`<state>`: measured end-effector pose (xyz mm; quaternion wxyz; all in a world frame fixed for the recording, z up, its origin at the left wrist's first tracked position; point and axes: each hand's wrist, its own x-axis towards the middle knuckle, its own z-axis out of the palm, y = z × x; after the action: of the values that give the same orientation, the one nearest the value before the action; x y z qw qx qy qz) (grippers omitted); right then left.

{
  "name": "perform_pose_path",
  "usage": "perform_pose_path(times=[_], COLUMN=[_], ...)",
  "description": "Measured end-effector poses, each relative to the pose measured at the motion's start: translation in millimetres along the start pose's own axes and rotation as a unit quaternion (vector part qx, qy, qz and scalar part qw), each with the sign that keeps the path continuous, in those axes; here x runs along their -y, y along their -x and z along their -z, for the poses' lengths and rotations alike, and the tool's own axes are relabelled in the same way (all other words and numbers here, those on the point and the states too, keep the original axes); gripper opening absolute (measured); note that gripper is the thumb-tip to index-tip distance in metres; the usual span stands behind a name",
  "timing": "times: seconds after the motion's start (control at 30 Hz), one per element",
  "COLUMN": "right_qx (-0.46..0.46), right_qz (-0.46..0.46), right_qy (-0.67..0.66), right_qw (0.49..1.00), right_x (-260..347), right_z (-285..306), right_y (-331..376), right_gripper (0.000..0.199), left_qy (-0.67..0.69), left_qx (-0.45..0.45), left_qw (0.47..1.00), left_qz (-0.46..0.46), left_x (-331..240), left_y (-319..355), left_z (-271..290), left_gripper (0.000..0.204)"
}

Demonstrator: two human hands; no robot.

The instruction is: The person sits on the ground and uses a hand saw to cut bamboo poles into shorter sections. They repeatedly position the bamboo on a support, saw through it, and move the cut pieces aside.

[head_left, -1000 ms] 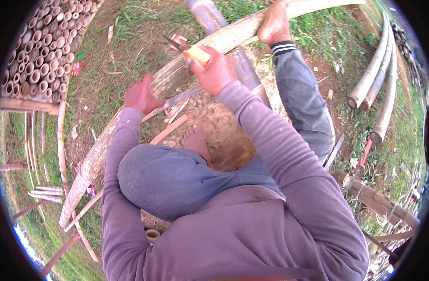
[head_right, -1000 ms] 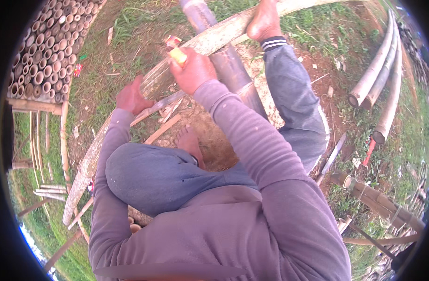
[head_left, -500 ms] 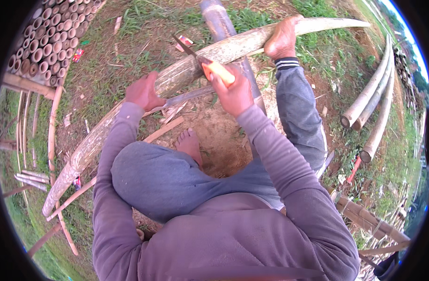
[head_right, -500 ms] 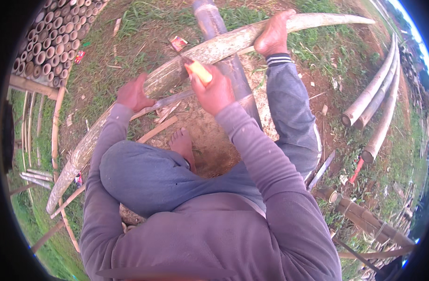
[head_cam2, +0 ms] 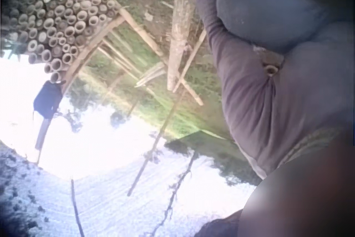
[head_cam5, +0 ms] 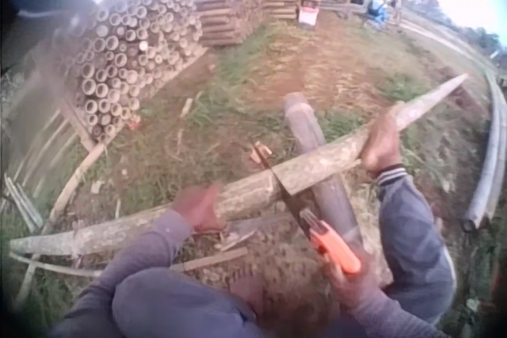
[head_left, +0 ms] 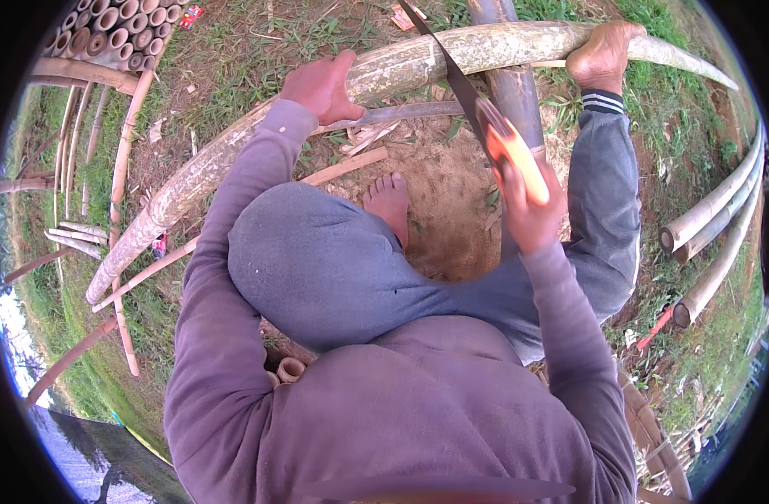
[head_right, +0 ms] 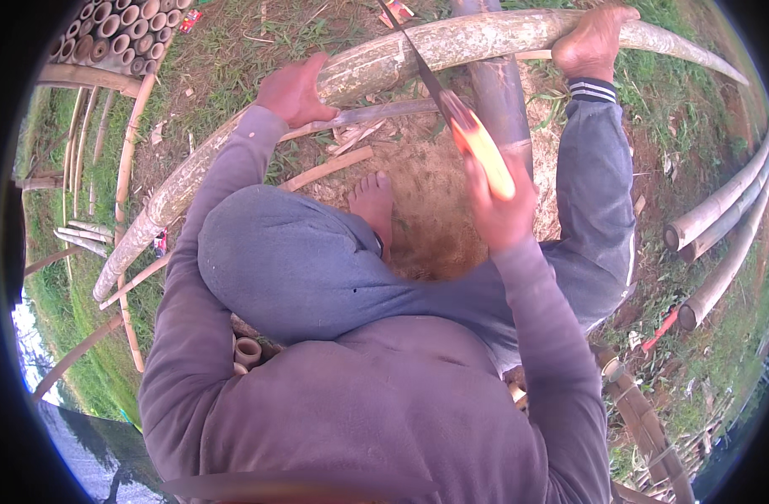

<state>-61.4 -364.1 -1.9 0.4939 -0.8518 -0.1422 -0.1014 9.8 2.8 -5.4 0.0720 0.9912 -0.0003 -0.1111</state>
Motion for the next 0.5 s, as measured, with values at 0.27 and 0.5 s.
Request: perform_pose_path(times=[0.27, 0.5], right_qx=[-0.003, -0.015], right_qz=[-0.092, -0.066], right_qy=[-0.098, -0.058], right_qw=[0.991, 0.996], right_x=[2.2, 12.4], right_z=[-21.8, 56.7], right_y=[-5.9, 85.9], right_gripper=[0.023, 0.021], left_qy=[-0.011, -0.012], left_qx=[-0.013, 0.014], left_qw=[1.000, 1.000], left_qz=[0.009, 0.023], left_x=[6.9, -10.8], left_y=[1.0, -0.6], left_z=[7.1, 11.9], left_gripper=[0.105, 0.104])
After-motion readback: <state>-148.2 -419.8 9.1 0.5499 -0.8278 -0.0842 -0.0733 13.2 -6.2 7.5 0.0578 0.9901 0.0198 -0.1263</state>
